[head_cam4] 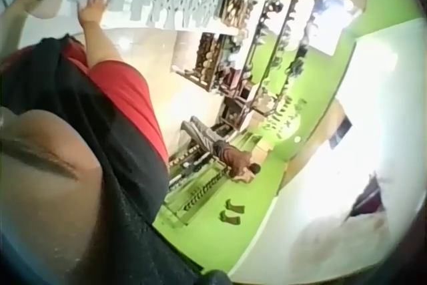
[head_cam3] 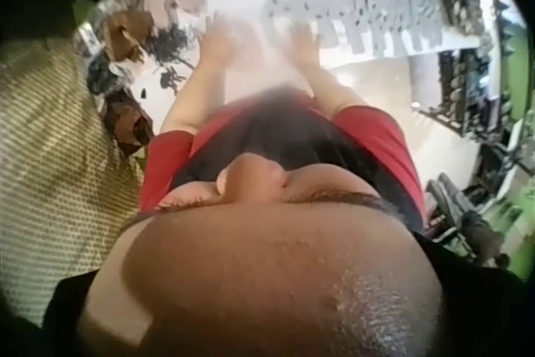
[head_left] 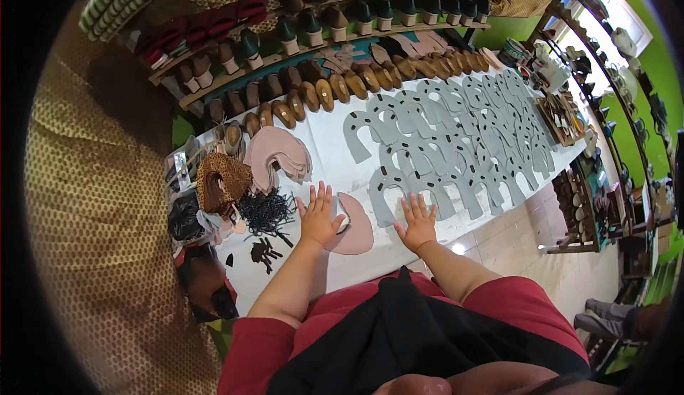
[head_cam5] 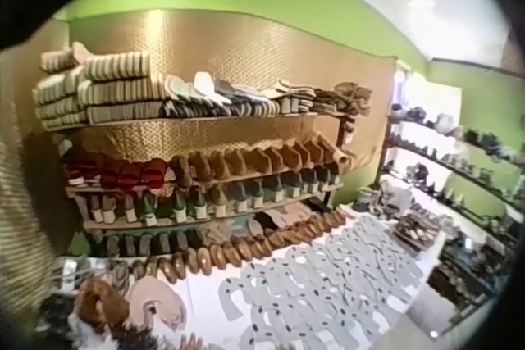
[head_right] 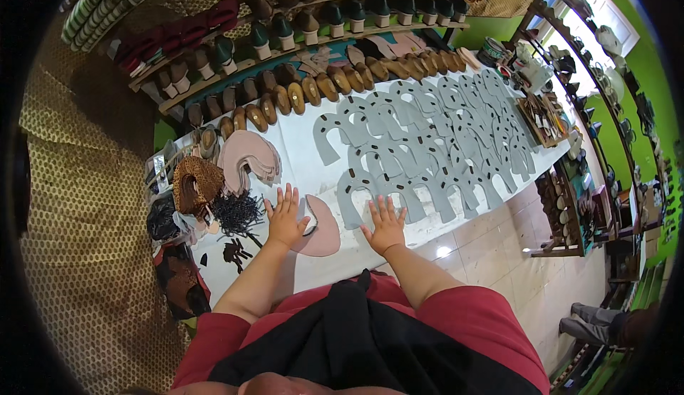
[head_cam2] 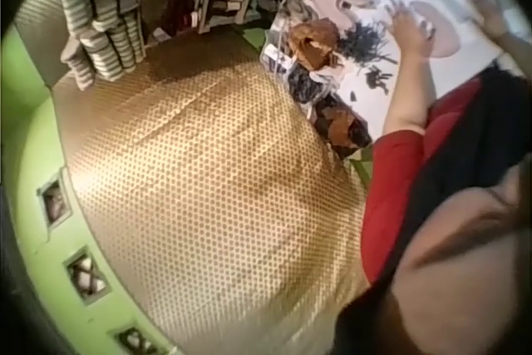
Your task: Inspect and sort cut leather components for shoe manufacturing at a workbench.
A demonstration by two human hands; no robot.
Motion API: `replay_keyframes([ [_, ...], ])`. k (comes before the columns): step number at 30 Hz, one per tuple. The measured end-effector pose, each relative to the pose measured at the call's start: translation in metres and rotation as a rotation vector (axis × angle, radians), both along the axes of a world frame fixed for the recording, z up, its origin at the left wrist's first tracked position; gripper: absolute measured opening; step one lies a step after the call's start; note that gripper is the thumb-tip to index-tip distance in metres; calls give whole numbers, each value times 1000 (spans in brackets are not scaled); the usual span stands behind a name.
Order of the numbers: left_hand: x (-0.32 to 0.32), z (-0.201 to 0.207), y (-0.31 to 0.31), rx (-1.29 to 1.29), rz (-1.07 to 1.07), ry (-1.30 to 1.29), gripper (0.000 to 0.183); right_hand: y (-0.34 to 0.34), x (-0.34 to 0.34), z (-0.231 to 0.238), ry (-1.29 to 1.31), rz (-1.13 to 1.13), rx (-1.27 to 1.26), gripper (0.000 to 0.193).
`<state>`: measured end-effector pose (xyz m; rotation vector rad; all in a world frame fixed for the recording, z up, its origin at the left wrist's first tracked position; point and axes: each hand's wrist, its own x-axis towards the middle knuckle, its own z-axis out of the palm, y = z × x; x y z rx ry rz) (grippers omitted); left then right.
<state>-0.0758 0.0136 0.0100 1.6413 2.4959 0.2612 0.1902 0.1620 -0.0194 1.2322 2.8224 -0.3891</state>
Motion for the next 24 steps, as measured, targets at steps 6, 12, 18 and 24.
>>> replay_keyframes([
  [6,28,-1,47,30,15,-143,95,-1,-2,2,18,9,-1,79],
  [12,31,-14,52,-35,26,-139,96,0,-4,7,-68,-2,-9,78],
  [18,32,-11,51,-31,26,-131,95,-1,-3,3,-46,-1,-8,78],
  [24,29,-13,50,-21,15,-151,91,0,0,0,15,1,27,79],
])
